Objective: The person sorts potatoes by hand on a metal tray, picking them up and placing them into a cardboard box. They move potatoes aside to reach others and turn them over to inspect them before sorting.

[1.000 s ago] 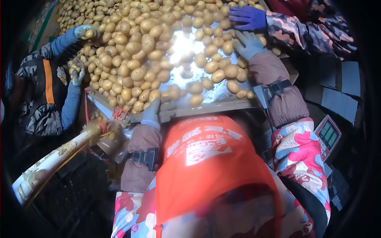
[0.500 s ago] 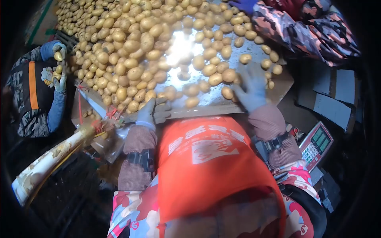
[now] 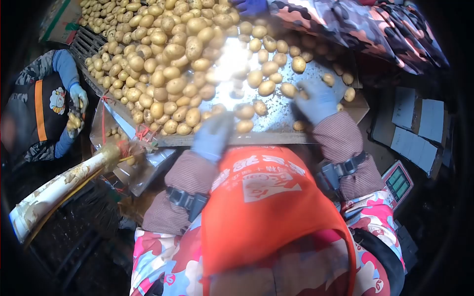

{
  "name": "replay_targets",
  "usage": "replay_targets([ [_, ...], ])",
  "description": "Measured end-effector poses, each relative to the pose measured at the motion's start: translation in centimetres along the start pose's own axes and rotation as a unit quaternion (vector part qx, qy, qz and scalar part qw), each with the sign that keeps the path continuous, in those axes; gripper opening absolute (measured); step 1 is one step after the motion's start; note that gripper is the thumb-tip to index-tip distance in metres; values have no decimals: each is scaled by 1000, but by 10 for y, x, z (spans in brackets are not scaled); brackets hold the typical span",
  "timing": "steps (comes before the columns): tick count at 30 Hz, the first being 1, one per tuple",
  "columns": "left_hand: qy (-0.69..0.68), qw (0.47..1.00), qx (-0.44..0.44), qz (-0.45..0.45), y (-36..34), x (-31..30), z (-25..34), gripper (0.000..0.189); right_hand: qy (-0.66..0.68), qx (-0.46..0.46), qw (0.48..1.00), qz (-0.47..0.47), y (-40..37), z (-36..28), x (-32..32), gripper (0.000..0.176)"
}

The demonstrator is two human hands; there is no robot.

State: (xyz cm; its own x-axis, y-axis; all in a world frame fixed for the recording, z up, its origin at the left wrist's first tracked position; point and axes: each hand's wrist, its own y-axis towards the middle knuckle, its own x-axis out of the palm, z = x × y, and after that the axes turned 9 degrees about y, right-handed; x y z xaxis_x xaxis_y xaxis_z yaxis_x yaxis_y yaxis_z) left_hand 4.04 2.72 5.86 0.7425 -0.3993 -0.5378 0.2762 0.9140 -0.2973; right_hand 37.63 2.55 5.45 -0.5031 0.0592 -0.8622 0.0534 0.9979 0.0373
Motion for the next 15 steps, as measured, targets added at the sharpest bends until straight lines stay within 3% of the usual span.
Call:
replay_targets([
  [1, 122, 982, 138, 36, 5, 11, 12, 39, 9, 22, 999, -41, -2, -1, 17, 22],
  [4, 358, 928, 95, -38, 28, 42, 35, 35, -40, -24, 998, -45, 3, -14, 36, 26],
  [7, 339, 930, -13, -139, 60, 59, 37, 35, 12, -27, 994, -102, 6, -13, 41, 28],
  [11, 385, 904, 11, -189, 67, 39, 75, 37, 159, 17, 987, -5, 3, -6, 30, 37],
  [13, 98, 971, -128, -178, 69, 49, 40, 39, 266, 173, 948, -27, 2, -19, 20, 41],
  [15, -88, 969, -173, -152, 67, 55, 19, 43, 368, 214, 903, -56, 6, -40, 14, 42],
])
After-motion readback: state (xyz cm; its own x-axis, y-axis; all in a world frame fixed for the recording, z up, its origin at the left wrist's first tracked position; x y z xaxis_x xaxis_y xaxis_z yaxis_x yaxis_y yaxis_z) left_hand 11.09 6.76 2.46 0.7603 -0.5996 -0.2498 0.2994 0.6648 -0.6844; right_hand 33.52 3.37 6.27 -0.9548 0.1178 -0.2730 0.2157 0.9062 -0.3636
